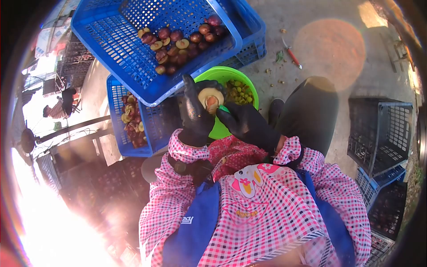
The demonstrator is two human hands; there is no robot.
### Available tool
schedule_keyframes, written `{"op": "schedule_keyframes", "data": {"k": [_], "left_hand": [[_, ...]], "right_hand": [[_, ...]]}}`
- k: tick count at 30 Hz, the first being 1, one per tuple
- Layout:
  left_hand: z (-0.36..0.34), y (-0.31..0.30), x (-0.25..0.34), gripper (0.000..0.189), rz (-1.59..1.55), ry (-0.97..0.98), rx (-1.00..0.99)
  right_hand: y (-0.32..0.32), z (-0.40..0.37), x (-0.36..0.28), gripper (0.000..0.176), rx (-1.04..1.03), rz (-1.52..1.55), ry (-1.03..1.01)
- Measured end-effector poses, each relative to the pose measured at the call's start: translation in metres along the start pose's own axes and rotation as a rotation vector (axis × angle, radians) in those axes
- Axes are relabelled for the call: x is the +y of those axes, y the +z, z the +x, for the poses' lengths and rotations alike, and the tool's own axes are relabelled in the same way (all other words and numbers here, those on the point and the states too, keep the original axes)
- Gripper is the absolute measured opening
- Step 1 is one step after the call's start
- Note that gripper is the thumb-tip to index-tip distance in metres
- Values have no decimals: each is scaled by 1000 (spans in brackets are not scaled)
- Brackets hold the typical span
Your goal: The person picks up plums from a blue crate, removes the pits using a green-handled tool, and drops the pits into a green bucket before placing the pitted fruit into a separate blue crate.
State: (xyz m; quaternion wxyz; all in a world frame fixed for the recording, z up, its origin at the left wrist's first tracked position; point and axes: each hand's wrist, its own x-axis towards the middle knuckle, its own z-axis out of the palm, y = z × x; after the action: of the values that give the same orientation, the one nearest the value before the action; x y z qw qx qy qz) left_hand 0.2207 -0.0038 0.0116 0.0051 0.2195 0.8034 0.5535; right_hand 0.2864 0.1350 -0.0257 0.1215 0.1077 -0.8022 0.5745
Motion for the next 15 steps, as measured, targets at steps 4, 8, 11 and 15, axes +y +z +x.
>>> {"op": "schedule_keyframes", "data": {"k": [4,8,11,15], "left_hand": [[5,3,5,53,-61,52,-58],[28,4,28,69,-593,-668,-21],[33,18,11,80,-864,-385,-49],[52,18,11,67,-1189,-587,-19]], "right_hand": [[-9,3,2,29,-149,299,28],[-42,13,-22,36,-528,996,844],[-34,4,-14,43,-635,1633,969],[-40,5,-20,42,-652,1586,791]]}}
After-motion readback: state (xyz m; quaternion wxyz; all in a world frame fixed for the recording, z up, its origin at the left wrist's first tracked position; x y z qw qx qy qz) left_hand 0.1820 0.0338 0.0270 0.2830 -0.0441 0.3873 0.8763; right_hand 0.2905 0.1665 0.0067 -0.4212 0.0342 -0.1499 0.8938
